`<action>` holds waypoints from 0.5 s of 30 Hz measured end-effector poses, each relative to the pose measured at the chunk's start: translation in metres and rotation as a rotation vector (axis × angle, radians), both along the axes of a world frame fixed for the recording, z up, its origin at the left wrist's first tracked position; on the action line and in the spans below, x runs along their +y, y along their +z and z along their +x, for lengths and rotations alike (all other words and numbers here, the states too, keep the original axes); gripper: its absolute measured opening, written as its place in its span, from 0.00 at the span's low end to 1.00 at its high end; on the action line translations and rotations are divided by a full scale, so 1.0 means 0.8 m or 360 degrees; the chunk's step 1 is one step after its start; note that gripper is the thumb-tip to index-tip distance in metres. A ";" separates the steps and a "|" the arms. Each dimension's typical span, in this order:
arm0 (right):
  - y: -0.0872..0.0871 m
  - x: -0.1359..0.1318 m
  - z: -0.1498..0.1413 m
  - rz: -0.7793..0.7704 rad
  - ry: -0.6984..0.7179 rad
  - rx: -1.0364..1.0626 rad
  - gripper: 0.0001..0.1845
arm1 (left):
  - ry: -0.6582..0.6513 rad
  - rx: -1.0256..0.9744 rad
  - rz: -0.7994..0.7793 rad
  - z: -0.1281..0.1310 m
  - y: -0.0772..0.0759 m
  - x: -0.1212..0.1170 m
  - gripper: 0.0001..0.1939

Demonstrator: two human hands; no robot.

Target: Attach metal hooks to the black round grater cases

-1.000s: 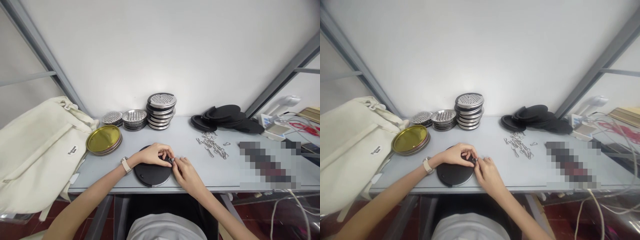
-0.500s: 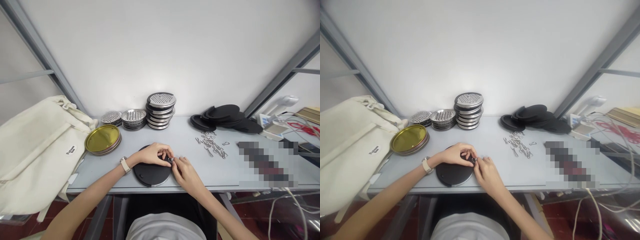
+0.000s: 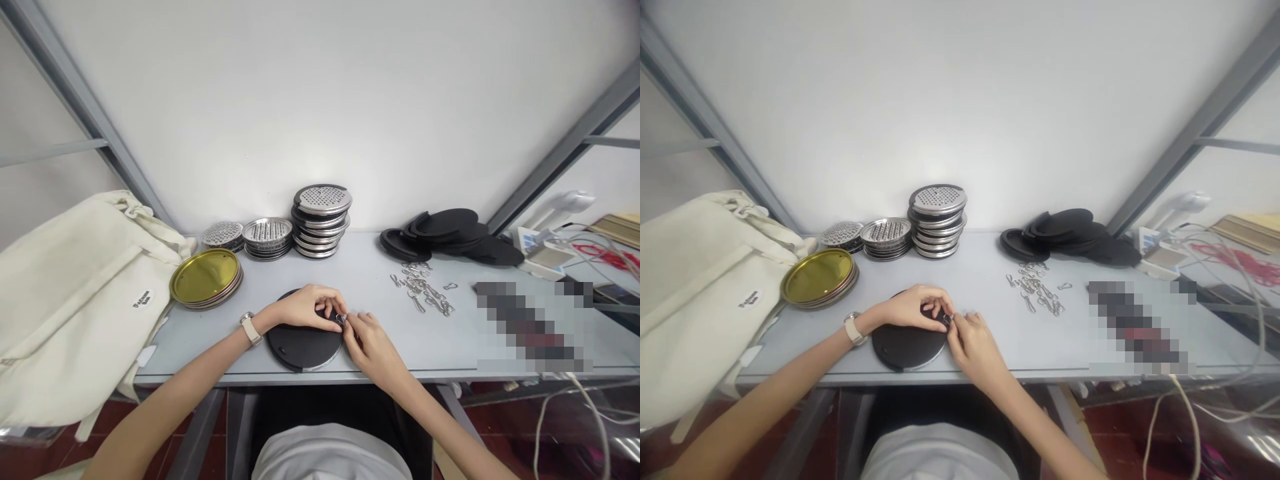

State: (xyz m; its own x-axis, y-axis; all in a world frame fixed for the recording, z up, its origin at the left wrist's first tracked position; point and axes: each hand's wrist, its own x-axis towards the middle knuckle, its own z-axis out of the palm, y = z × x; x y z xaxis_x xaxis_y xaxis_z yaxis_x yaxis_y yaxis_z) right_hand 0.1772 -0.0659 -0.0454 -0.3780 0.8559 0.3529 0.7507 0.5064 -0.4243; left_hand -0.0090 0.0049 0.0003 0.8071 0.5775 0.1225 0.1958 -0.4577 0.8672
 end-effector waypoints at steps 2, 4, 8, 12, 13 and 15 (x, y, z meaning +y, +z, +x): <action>-0.001 0.001 0.000 0.0003 0.0000 0.0001 0.13 | 0.0001 0.0003 -0.0014 0.000 0.001 0.000 0.15; -0.001 0.001 -0.001 0.0000 0.0002 0.0001 0.13 | 0.0005 0.0004 -0.0032 0.000 0.002 -0.001 0.15; -0.001 0.000 -0.001 0.0009 0.0011 0.0011 0.13 | 0.0010 -0.0008 -0.0045 -0.001 0.002 -0.001 0.15; -0.001 -0.001 0.000 0.0003 -0.0002 0.0033 0.13 | 0.0013 -0.0011 -0.0021 0.000 0.001 -0.001 0.15; -0.002 -0.001 0.000 0.0001 -0.0008 0.0035 0.13 | 0.0011 -0.0012 -0.0015 0.000 0.001 -0.001 0.15; -0.003 0.000 0.000 0.0002 -0.0025 0.0037 0.13 | 0.0007 -0.0015 -0.0009 0.000 0.001 -0.001 0.15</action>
State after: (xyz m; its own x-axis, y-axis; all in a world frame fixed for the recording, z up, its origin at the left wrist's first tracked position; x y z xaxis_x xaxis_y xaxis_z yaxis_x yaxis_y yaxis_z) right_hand 0.1774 -0.0660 -0.0478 -0.3561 0.8613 0.3624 0.7485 0.4951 -0.4412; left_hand -0.0089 0.0045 0.0015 0.8033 0.5819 0.1268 0.1899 -0.4521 0.8715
